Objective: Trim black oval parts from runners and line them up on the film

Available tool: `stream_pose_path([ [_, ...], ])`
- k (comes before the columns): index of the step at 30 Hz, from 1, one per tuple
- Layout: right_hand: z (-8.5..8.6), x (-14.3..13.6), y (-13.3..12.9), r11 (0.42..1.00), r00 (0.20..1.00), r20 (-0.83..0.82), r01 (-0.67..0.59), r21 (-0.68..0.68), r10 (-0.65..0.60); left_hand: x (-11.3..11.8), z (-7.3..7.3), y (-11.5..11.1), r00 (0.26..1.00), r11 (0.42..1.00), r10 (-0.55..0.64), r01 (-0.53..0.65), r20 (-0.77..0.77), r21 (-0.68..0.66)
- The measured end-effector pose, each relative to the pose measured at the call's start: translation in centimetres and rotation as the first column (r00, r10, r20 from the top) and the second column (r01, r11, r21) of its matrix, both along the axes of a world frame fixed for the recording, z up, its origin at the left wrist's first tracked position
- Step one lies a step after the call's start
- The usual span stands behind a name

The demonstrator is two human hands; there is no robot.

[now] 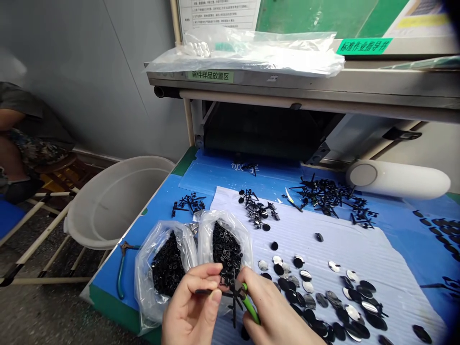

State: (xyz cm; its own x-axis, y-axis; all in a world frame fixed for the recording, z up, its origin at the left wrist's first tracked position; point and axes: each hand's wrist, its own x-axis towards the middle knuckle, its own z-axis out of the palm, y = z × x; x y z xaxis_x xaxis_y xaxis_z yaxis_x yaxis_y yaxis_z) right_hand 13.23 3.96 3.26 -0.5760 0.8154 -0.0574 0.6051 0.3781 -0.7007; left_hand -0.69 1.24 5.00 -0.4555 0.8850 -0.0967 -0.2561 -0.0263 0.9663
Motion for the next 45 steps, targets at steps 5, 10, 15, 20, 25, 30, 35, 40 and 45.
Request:
stream_pose_path([
  [5, 0.4, -0.4, 0.5, 0.999, 0.999, 0.012, 0.033, 0.001, -0.033, -0.2, -0.3, -0.2, 1.000, 1.000, 0.004, -0.004, 0.025, -0.007],
  [10, 0.6, -0.7, 0.5, 1.000, 1.000, 0.004, 0.021, 0.006, -0.021, -0.3, -0.2, -0.4, 0.999, 1.000, -0.017, 0.018, 0.033, -0.020],
  [15, 0.2, -0.7, 0.4, 0.999, 0.999, 0.030, 0.028, 0.028, -0.029, -0.4, 0.0, -0.5, 0.999, 0.997, -0.038, 0.040, 0.036, -0.064],
  [20, 0.2, -0.9, 0.5, 0.999, 0.997, 0.075, -0.004, 0.054, -0.001, -0.7, 0.1, -0.3, 0.999, 0.999, -0.028, 0.029, 0.030, -0.044],
  [25, -0.2, -2.2, 1.1, 0.994, 0.984, 0.174, -0.065, 0.088, 0.049, -1.8, -0.8, -0.1, 0.999, 0.999, 0.023, -0.022, 0.024, -0.044],
  [30, -0.6, -4.7, 2.5, 0.978, 0.955, 0.281, -0.145, 0.150, 0.098, -4.7, -2.5, 0.0, 0.998, 0.992, 0.065, -0.064, 0.001, -0.106],
  [35, 0.2, -4.1, 4.0, 0.966, 0.901, 0.428, -0.173, 0.190, 0.077, -9.6, -2.8, 0.8, 0.967, 0.981, -0.042, -0.008, -0.252, -0.194],
  [40, 0.6, -1.4, 4.0, 0.984, 0.931, 0.365, -0.048, 0.170, -0.018, -16.6, -2.5, 5.8, 0.663, 0.955, -0.115, -0.132, -0.740, -0.267],
  [45, 0.9, -0.3, 3.2, 0.995, 0.964, 0.252, 0.065, 0.076, -0.082, -17.4, -3.8, 12.2, 0.496, 0.963, -0.142, -0.133, -0.857, -0.236],
])
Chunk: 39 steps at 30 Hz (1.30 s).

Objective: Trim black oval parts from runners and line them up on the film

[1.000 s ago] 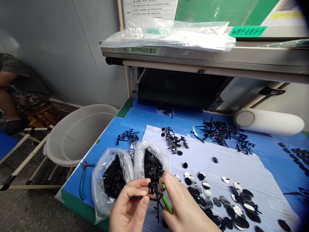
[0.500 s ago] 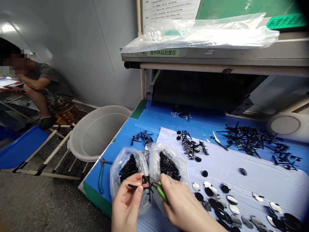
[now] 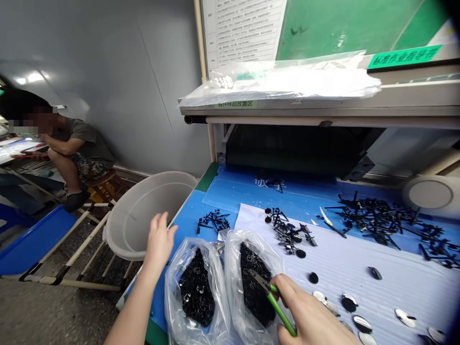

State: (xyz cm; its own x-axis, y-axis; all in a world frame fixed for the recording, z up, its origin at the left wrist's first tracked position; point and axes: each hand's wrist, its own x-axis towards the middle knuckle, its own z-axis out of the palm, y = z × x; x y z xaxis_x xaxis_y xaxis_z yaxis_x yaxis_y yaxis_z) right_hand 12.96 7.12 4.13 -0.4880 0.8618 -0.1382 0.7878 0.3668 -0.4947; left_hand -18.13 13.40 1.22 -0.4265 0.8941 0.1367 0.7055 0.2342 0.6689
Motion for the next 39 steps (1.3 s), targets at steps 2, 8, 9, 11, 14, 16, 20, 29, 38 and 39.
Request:
stream_pose_path([
  [2, 0.2, 0.1, -0.2, 0.999, 0.998, -0.054, 0.022, -0.023, -0.023, 1.6, -0.9, 2.0, 0.993, 0.991, -0.114, 0.115, 0.008, -0.063],
  [8, 0.0, 1.3, -0.7, 0.998, 0.967, -0.249, 0.057, -0.017, -0.060, 3.7, -0.6, 3.7, 0.973, 0.971, -0.187, 0.204, 0.135, -0.126],
  [9, -0.2, 1.5, -0.8, 0.998, 0.958, -0.280, 0.060, -0.010, -0.061, 3.8, 0.2, 3.1, 0.967, 0.973, -0.183, 0.204, 0.174, -0.107],
  [11, -0.5, 1.6, -1.0, 0.996, 0.935, -0.342, 0.090, -0.018, -0.091, 4.7, 1.9, 1.0, 0.941, 0.973, -0.198, 0.223, 0.275, -0.064],
  [14, -0.3, 1.0, -1.4, 0.987, 0.847, -0.507, 0.115, -0.115, -0.158, 7.9, 4.1, -2.9, 0.850, 0.949, -0.273, 0.314, 0.450, -0.018],
  [16, 0.1, 0.2, -1.6, 0.977, 0.759, -0.629, 0.052, -0.205, -0.172, 10.6, 4.8, -5.2, 0.692, 0.945, -0.245, 0.328, 0.679, 0.007],
  [20, 1.1, -0.6, -1.7, 0.969, 0.643, -0.758, -0.099, -0.226, -0.111, 14.9, 4.2, -8.2, 0.276, 0.959, -0.101, 0.282, 0.956, 0.020],
  [29, 3.1, 1.2, -1.3, 0.980, 0.813, -0.582, -0.093, -0.175, -0.027, 16.7, 3.5, -10.1, 0.344, 0.915, -0.096, 0.400, 0.934, -0.053],
  [38, 0.4, 2.6, -1.7, 0.984, 0.810, -0.561, 0.105, -0.142, -0.167, 16.5, 5.2, -9.9, 0.161, 0.983, 0.078, 0.150, 0.984, -0.103],
  [39, -0.1, 2.8, -1.9, 0.988, 0.840, -0.522, 0.100, -0.116, -0.146, 16.6, 5.0, -9.9, 0.123, 0.984, 0.105, 0.133, 0.987, -0.121],
])
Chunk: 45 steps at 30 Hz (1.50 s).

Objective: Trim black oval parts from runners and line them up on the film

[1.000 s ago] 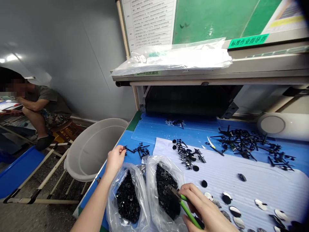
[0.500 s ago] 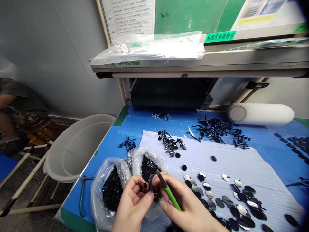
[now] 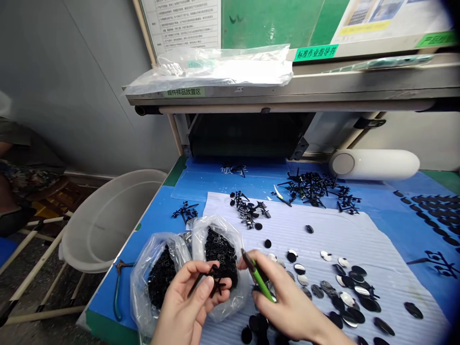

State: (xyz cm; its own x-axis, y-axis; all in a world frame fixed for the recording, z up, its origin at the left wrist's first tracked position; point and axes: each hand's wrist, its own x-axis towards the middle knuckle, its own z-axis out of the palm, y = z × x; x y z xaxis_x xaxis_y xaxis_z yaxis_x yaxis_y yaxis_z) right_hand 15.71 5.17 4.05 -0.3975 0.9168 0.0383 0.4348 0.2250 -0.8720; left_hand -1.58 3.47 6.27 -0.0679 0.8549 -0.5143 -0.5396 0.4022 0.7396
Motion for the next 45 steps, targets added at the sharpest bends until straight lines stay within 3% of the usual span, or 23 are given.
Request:
stream_pose_path([
  [3, -0.9, 0.0, -1.0, 0.999, 0.995, 0.093, -0.047, 0.012, 0.046, 0.1, -0.8, -0.2, 0.997, 0.999, 0.033, -0.032, 0.064, -0.021],
  [8, -0.9, -0.6, -2.1, 0.994, 0.977, 0.188, -0.091, -0.057, 0.100, 0.6, -1.9, -0.3, 0.995, 0.996, 0.094, -0.094, 0.013, 0.006],
  [13, -0.5, -1.0, -2.2, 0.988, 0.970, 0.209, -0.097, -0.119, 0.121, 0.5, -1.0, -0.5, 0.989, 0.991, 0.132, -0.130, 0.072, -0.026],
  [19, -0.3, -1.1, -2.3, 0.984, 0.971, 0.193, -0.119, -0.131, 0.143, -0.6, -0.5, -1.2, 1.000, 0.996, 0.008, -0.006, 0.028, -0.088],
  [25, 0.0, -1.3, -2.0, 0.972, 0.965, 0.155, -0.191, -0.138, 0.211, 0.1, -0.1, -1.7, 0.997, 0.997, 0.072, -0.073, -0.037, -0.019],
  [31, 0.2, -1.0, -1.9, 0.962, 0.957, 0.143, -0.232, -0.143, 0.252, 0.3, 0.2, -1.8, 0.999, 1.000, 0.025, -0.025, -0.028, 0.000],
  [40, 0.6, -0.8, -1.8, 0.966, 0.931, 0.260, -0.238, -0.103, 0.257, -0.2, 0.1, -1.7, 0.997, 0.997, -0.081, 0.081, -0.010, -0.011],
  [45, 0.9, -0.8, -1.7, 0.959, 0.898, 0.337, -0.263, -0.106, 0.283, 0.2, 0.6, -1.8, 0.997, 1.000, -0.023, 0.022, -0.080, -0.007],
])
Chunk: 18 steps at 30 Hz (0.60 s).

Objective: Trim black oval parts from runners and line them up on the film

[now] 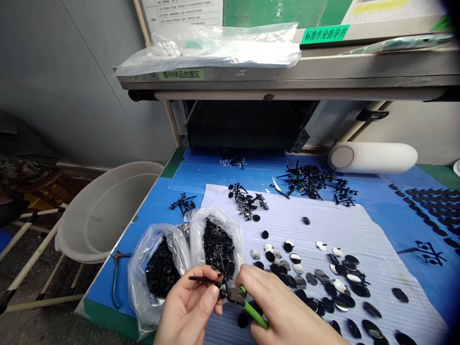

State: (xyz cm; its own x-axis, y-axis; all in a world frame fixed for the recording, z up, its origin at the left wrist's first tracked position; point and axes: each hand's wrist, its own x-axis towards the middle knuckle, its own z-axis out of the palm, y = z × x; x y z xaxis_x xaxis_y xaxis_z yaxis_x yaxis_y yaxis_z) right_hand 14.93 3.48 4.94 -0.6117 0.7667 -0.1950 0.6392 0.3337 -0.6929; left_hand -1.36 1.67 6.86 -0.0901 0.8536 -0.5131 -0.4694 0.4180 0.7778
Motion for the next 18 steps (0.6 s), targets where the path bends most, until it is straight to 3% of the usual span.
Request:
stream_pose_path([
  [7, -0.5, 0.2, 0.0, 0.998, 0.998, -0.031, -0.048, 0.042, 0.050, -0.1, 0.0, 0.0, 0.999, 1.000, -0.014, 0.014, -0.040, 0.002],
  [11, -1.0, 0.2, 0.1, 0.998, 0.995, -0.082, -0.065, 0.013, 0.066, -0.2, -0.8, 0.2, 0.999, 0.998, -0.019, 0.017, 0.029, 0.059],
  [18, -1.2, 0.1, 0.3, 0.998, 0.991, -0.131, 0.032, 0.051, -0.025, 0.1, -0.8, 0.3, 0.998, 0.998, -0.036, 0.033, 0.055, 0.047],
])
